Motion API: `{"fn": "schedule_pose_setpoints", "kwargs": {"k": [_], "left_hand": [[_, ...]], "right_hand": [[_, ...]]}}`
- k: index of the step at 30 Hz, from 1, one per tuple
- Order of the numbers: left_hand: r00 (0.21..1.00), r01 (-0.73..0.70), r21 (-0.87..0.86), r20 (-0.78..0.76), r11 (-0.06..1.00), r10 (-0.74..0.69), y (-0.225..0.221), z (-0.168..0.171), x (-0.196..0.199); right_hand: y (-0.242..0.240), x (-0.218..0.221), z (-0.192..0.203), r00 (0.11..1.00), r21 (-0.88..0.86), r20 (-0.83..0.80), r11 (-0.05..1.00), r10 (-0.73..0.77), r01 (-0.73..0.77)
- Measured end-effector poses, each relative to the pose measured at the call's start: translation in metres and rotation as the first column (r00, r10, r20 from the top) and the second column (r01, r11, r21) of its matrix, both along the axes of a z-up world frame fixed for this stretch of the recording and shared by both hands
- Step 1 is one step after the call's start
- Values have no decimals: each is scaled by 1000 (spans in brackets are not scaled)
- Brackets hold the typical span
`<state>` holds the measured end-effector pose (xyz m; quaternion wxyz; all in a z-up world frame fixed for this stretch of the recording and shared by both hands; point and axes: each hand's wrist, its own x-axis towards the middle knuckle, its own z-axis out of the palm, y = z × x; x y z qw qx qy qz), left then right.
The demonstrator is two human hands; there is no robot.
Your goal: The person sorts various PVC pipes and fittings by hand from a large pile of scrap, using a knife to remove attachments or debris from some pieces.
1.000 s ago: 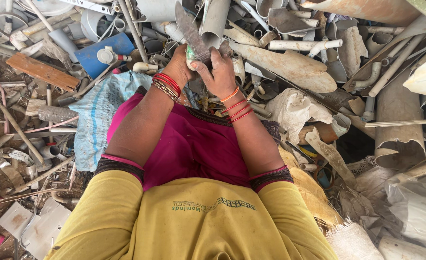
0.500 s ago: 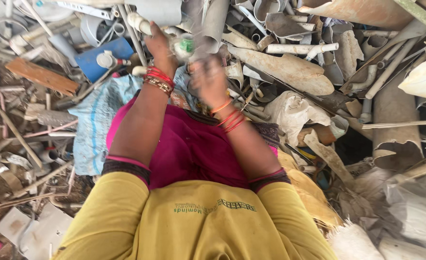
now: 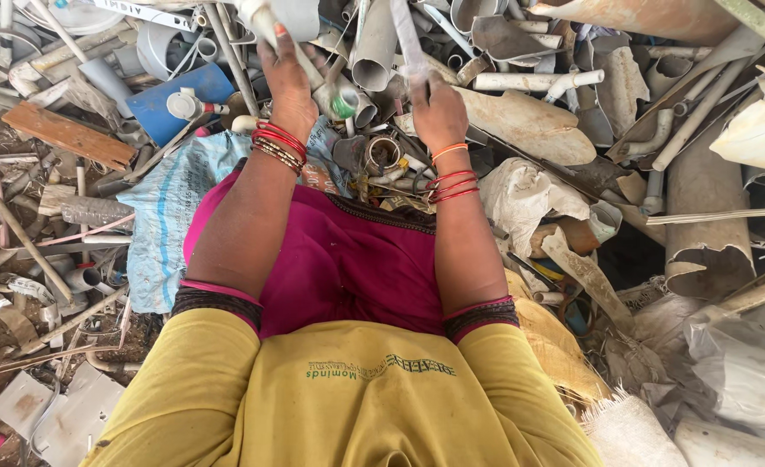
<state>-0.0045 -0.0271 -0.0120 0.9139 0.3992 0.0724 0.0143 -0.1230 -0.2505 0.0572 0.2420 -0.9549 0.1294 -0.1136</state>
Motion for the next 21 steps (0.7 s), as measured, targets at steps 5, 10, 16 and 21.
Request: {"fn": "schedule_pose_setpoints", "kwargs": {"k": [5,10,16,21], "left_hand": [[961,-67,250,275,966,-4,-8,9,-8],[876,-64,401,462,914,-142,-8,41,-32],[809,-221,603,552,766,-201,-9,71,-60],[658,-463,588,729,663,-187,-12,87,-76]], "right_hand": [[1,-4,11,994,-34,-105,998,42,-46],[-35,8,-24,976,99,212,993,49,-72],[-54,17,-41,996,12,86,1000,2,-3],[-41,14,-26,859,279,484,901,168,-333]]}}
